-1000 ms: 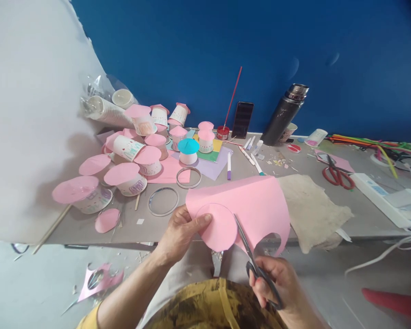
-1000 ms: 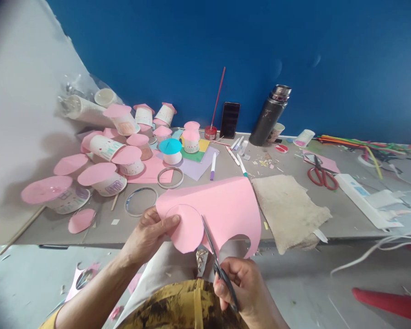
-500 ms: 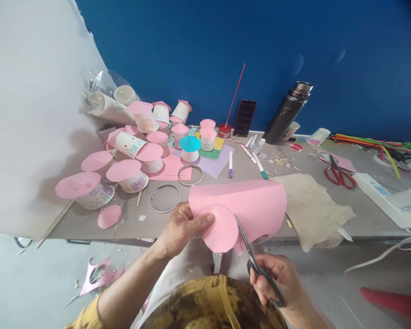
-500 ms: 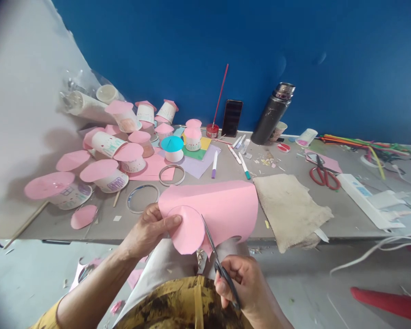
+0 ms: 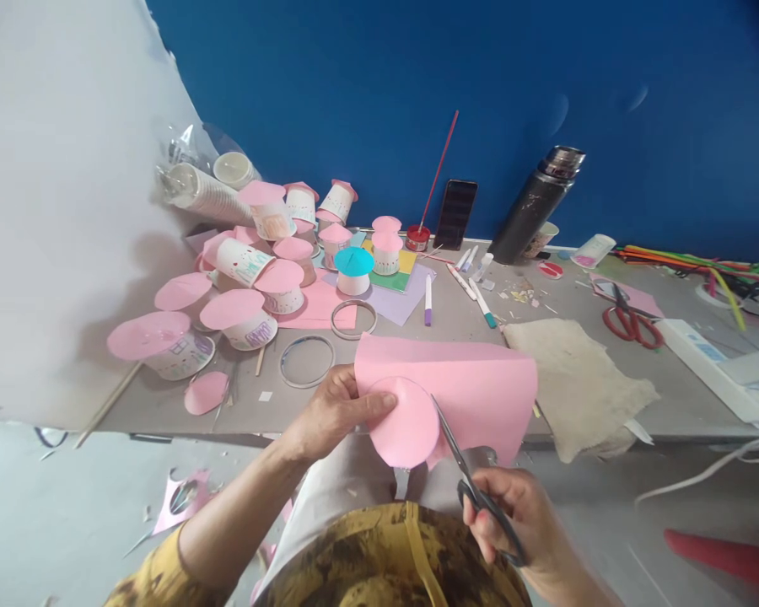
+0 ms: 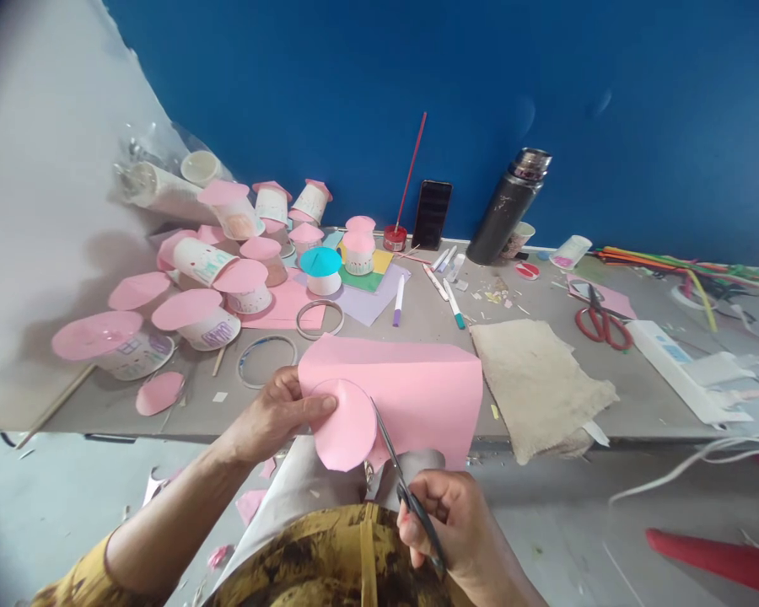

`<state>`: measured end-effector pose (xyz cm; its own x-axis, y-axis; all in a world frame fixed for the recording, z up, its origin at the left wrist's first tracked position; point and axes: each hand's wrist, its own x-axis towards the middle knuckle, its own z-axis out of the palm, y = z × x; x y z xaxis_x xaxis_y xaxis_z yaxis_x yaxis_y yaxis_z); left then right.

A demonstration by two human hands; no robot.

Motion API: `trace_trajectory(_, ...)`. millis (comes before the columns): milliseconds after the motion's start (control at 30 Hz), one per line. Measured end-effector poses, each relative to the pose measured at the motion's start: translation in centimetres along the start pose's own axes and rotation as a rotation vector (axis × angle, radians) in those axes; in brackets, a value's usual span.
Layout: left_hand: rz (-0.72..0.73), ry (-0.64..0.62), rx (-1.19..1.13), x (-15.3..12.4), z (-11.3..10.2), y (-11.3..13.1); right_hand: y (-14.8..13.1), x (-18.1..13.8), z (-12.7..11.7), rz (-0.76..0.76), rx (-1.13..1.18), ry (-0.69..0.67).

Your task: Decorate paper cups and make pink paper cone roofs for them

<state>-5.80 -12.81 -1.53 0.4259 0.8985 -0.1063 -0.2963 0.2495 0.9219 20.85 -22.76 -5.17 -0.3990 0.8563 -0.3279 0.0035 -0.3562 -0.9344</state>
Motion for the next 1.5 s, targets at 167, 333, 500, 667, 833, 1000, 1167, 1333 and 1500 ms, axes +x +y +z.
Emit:
trace_trajectory(167,0.012,-0.031,0.006,0.1,-0.2,0.2,0.1,0.2,0.1,-0.01,-0.008,0.003)
trace_trajectory(333,0.006,-0.037,0.006,0.2,-0.3,0.4,0.0,0.0,0.1,0.004,-0.007,0.006)
trace_trajectory(500,-0.007,-0.075,0.02,0.1,-0.2,0.8,-0.4,-0.1,0.1,0.038,-0.015,-0.009)
trace_trajectory(667,-0.007,-0.095,0.047,0.1,-0.1,1.2,-0.3,0.2,0.2,0.025,0.007,-0.011)
trace_trajectory(833,-0.022,-0.105,0.07,0.1,-0.1,1.7,0.0,0.2,0.0,0.019,-0.022,-0.028)
trace_trajectory(1000,-0.042,-0.1,0.048,0.3,-0.1,2.0,-0.3,0.0,-0.2,0.036,-0.026,-0.057)
trace_trajectory(1167,-0.057,-0.15,0.049,0.4,-0.2,2.1,-0.4,0.1,-0.2,0.058,-0.029,-0.063)
trace_trajectory(1333,-0.063,-0.143,0.074,0.5,-0.1,2.5,-0.3,0.2,-0.3,0.064,-0.05,-0.057)
trace_trajectory(1500,-0.06,-0.159,0.095,0.4,0.0,3.0,-0.4,0.1,-0.3,0.075,-0.064,-0.054)
